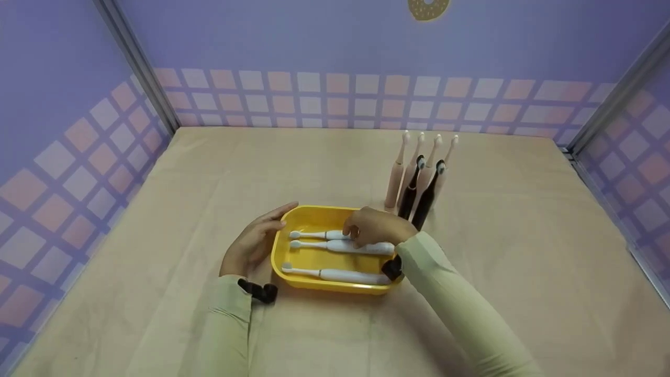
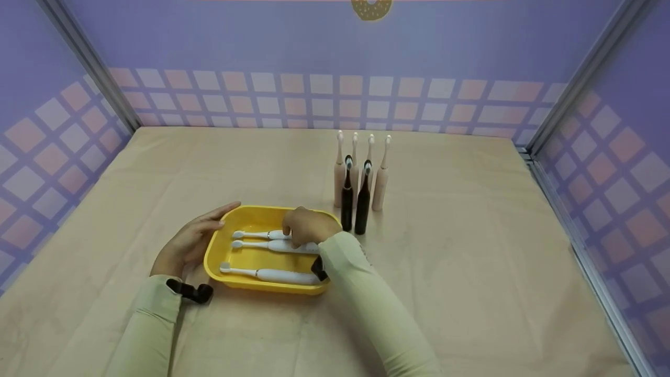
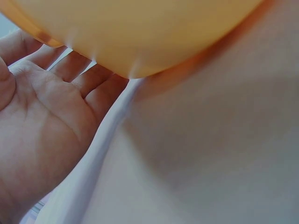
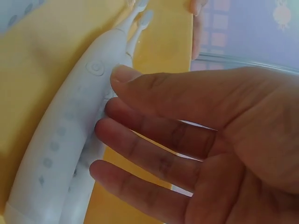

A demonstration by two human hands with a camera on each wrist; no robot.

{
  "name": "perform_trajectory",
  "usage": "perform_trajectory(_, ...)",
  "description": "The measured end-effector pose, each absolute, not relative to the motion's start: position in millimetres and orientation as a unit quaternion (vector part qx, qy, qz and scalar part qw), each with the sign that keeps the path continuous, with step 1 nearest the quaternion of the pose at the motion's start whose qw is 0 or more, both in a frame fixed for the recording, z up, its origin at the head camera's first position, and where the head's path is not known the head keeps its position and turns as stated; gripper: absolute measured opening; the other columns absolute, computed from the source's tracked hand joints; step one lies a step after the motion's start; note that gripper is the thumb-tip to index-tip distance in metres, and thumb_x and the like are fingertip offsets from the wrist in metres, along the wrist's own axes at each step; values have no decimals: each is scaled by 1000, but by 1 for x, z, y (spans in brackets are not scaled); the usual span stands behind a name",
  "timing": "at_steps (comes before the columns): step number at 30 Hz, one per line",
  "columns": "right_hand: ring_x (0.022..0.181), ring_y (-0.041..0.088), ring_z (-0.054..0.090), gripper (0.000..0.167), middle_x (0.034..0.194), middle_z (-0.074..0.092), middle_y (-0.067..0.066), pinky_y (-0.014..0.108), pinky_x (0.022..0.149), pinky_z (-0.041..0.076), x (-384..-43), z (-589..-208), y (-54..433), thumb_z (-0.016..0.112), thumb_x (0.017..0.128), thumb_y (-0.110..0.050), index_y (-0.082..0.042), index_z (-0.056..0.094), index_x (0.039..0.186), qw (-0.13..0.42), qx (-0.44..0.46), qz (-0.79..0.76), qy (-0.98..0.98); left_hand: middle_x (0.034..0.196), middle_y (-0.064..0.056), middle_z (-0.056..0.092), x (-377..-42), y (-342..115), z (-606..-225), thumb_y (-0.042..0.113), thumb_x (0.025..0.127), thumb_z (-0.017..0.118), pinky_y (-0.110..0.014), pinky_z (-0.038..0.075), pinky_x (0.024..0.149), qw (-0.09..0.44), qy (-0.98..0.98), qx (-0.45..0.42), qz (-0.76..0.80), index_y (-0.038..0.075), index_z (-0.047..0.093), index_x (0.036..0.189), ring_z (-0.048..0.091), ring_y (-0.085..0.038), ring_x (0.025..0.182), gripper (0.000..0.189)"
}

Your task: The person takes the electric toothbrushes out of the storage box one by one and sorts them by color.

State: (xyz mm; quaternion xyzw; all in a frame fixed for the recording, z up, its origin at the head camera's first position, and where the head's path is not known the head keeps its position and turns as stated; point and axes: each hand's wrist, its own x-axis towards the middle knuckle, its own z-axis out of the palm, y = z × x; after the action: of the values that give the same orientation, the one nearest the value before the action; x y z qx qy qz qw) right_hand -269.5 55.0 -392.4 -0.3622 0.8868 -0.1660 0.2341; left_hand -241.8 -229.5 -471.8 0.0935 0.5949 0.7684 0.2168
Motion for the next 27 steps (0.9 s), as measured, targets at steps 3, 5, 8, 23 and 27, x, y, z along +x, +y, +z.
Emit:
perform_trajectory(3, 100, 25, 63, 29, 109, 69, 12, 38, 88, 53, -269, -393, 53, 69, 85, -3, -2, 69, 114, 231, -362, -153, 890, 158, -11, 24, -241, -230, -471, 4, 100, 35, -33, 38, 111, 216, 594, 91, 770, 12, 24, 154, 35, -28, 140, 55)
perform_trajectory(5, 97, 23, 63, 28, 107, 69, 11, 36, 86, 54, -269, -394, 52, 69, 84, -3, -3, 70, 112, 227, -361, -145, 893, 159, -10, 24, -241, -230, -471, 4, 100, 35, -33, 37, 111, 215, 594, 88, 770, 13, 25, 154, 34, -27, 141, 55)
perform_trajectory(8, 82, 17, 58, 19, 91, 68, 6, 30, 73, 51, -269, -395, 49, 69, 81, 0, -3, 73, 100, 217, -365, -133, 896, 159, -9, 23, -241, -230, -471, 4, 100, 36, -32, 37, 111, 213, 596, 87, 770, 12, 25, 154, 33, -27, 142, 56)
perform_trajectory(23, 74, 12, 52, 28, 92, 71, 3, 31, 73, 52, -262, -400, 47, 71, 74, 7, -10, 76, 96, 201, -341, -99, 913, 154, -8, 32, -241, -230, -472, 6, 100, 38, -33, 41, 108, 220, 589, 77, 774, 16, 29, 153, 44, -22, 133, 55)
perform_trajectory(27, 71, 12, 49, 26, 85, 69, 1, 28, 67, 48, -260, -399, 47, 69, 74, 7, -10, 76, 93, 194, -351, -83, 913, 154, -9, 32, -242, -230, -472, 6, 100, 37, -33, 40, 108, 222, 586, 79, 775, 15, 27, 153, 43, -23, 134, 55)
